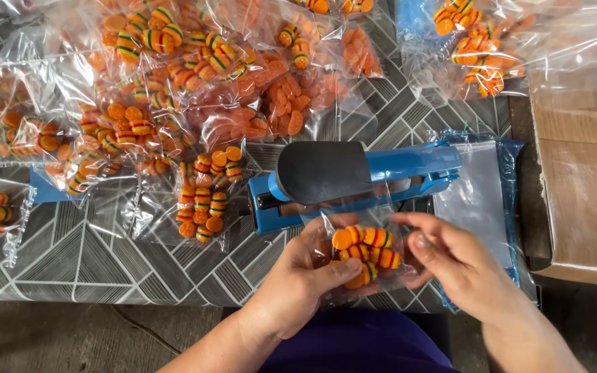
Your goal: Using a manual heat sealer to close small plastic bags filled with snacks
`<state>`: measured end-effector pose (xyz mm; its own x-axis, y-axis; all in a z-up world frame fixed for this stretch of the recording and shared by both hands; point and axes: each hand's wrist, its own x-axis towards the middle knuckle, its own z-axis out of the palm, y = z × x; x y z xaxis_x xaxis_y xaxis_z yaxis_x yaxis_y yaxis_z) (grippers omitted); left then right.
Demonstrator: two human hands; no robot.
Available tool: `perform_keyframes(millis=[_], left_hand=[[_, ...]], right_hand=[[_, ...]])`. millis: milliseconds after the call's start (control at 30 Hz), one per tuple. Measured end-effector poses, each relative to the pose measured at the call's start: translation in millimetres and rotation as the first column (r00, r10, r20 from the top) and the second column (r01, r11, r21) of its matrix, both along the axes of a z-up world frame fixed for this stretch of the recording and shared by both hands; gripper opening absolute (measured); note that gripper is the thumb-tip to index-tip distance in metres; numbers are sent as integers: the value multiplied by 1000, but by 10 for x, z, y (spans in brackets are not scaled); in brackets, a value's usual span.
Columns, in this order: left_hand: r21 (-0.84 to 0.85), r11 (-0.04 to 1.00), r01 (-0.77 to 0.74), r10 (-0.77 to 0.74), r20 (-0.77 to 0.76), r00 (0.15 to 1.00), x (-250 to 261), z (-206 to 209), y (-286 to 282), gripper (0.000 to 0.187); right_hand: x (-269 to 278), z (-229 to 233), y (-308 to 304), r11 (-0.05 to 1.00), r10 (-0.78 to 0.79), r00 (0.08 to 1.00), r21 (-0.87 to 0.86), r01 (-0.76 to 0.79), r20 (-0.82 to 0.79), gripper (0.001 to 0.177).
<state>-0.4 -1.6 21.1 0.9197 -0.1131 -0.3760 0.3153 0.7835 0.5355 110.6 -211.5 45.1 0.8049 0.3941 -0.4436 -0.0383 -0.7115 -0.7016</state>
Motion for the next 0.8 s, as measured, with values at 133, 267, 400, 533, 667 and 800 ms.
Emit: perform_keyframes(millis=[133, 267, 400, 533, 667, 800], left_hand=[[133, 991, 6, -11, 34, 999, -28, 50, 11, 48], [334, 937, 101, -108, 0, 994, -127, 223, 116, 53], [649, 757, 76, -150, 59, 987, -210, 253, 236, 60], [564, 819, -105, 32, 138, 990, -247, 162, 154, 65], [556, 819, -142, 55, 171, 984, -251, 208, 119, 59], [412, 886, -213, 155, 170, 973, -231, 84, 122, 71]], right_hand=[[-13, -142, 126, 852, 85, 891, 497, 167, -445, 60], [-29, -183, 148, 806, -11, 862, 506, 308, -506, 42], [-13, -161, 148, 806, -43, 841, 479, 349, -540, 41], [-4, -181, 165, 769, 79, 812, 554, 319, -578, 52], [-1, -318, 198, 802, 37, 813, 503, 323, -581, 74], [-51, -165, 411, 750, -54, 766, 480, 454, -641, 50]])
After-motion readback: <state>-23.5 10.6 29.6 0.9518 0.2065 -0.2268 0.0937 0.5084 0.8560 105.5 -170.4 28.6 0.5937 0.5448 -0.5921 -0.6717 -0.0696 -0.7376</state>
